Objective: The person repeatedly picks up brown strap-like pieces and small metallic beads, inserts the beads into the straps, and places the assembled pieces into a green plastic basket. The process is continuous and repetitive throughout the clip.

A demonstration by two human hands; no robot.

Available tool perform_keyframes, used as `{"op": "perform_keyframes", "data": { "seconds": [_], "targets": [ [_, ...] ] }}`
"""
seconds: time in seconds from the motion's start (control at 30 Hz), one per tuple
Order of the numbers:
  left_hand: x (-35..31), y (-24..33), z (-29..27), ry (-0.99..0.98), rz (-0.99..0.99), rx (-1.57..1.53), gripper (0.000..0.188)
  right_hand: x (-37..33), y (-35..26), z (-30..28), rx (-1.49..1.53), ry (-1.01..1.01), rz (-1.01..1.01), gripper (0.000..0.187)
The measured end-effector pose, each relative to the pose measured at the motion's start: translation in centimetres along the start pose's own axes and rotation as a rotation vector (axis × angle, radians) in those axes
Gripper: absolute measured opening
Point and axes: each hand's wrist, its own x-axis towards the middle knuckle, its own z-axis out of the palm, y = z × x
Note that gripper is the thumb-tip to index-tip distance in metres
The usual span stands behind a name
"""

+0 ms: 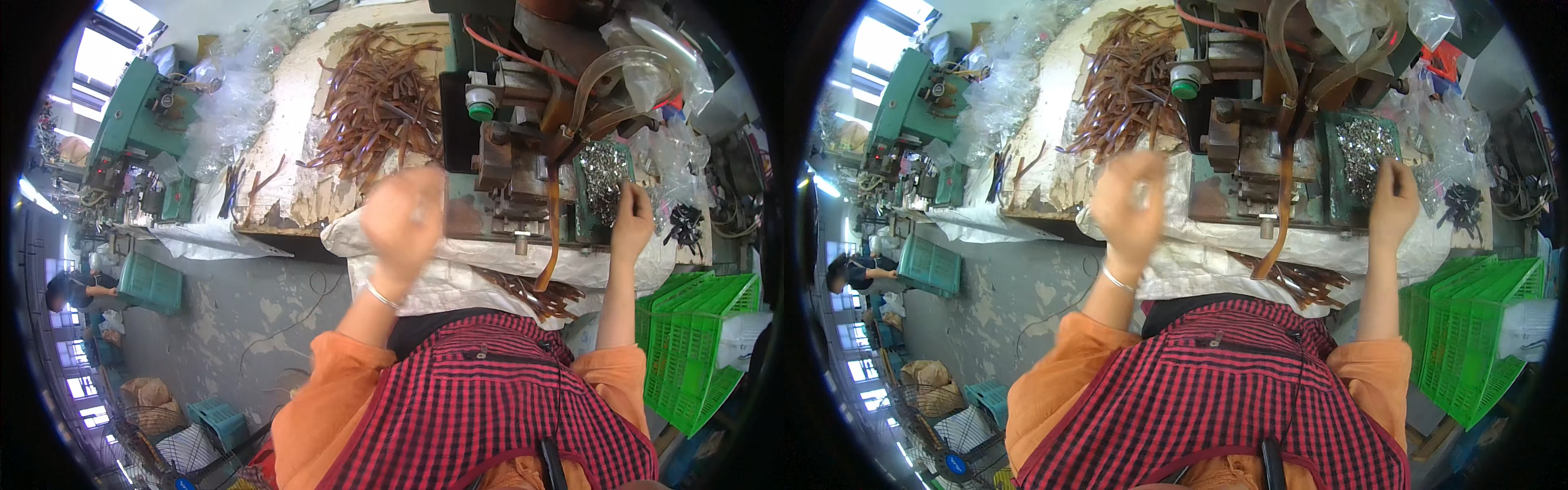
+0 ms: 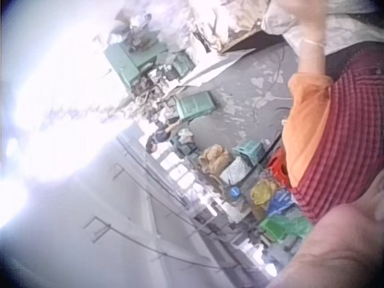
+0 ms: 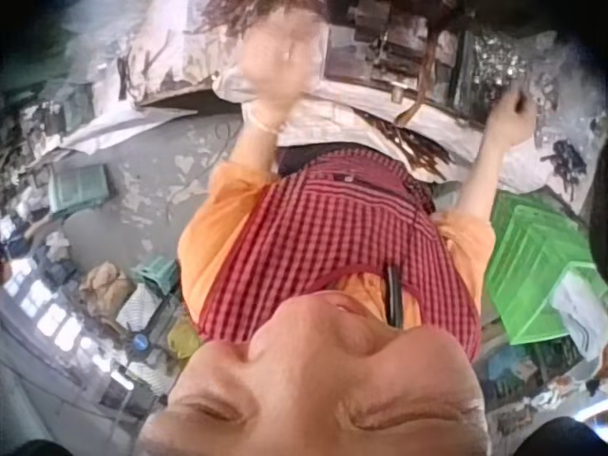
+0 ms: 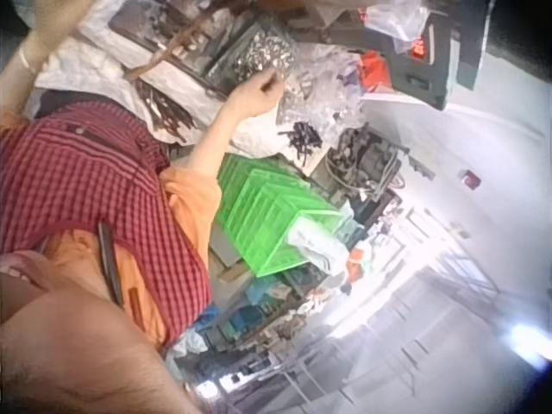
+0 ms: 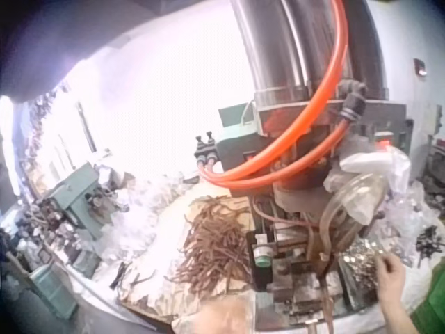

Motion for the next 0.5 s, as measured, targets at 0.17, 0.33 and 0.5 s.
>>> {"op": "perform_keyframes", "data": {
  "seconds": [0.17,0.33,0.5],
  "targets": [
    [1.3,-7.8,4.8,-0.143,-0.024,0.743,0.025,1.6,-0.1,2.6,0.552,0.146,0.376,0.016],
    [0.9,-8.9,3.3,-0.083,-0.311,0.408,0.019,0.1,-4.6,3.2,0.429,0.006,0.194,0.017],
    [6.7,-14.3,-5.6,0.089,-0.437,-0.138,0.029,-0.1,-4.2,0.7,0.365,-0.008,0.186,0.016]
  ]
}}
